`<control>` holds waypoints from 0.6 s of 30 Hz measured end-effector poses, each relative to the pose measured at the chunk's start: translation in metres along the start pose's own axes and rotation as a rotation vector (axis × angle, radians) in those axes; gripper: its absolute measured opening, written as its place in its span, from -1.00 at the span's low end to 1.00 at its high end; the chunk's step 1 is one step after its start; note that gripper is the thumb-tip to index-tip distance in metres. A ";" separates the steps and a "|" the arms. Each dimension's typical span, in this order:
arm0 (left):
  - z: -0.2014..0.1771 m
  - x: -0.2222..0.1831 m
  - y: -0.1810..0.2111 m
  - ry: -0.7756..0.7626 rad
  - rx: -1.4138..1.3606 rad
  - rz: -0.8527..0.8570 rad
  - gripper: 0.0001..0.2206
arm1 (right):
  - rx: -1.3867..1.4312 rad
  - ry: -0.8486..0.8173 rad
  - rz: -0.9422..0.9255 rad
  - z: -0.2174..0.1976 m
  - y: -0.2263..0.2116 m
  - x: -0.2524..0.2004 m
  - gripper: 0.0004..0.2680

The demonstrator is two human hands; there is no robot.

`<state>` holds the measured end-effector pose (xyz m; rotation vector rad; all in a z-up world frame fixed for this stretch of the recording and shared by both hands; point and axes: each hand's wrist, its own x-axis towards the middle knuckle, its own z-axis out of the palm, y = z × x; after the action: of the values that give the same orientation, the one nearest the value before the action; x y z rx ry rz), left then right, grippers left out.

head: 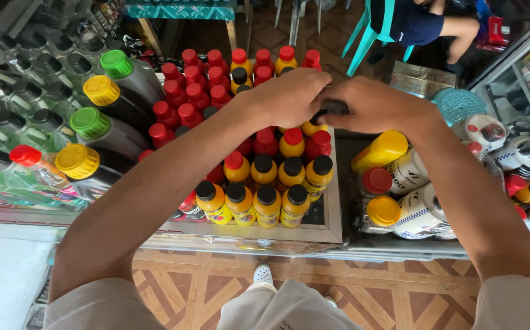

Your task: Organizing and cleaning lubricant bottles and spray cans on a shelf and in a tray.

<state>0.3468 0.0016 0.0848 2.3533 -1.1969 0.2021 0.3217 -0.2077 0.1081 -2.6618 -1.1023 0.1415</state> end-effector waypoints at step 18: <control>-0.037 -0.073 0.160 0.471 0.454 -0.177 -0.65 | 0.011 0.231 0.011 0.007 0.033 -0.034 -0.76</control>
<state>0.1787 -0.0073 0.1486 2.5567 -0.7649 0.9948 0.3183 -0.2526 0.0920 -2.5949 -1.0095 -0.1537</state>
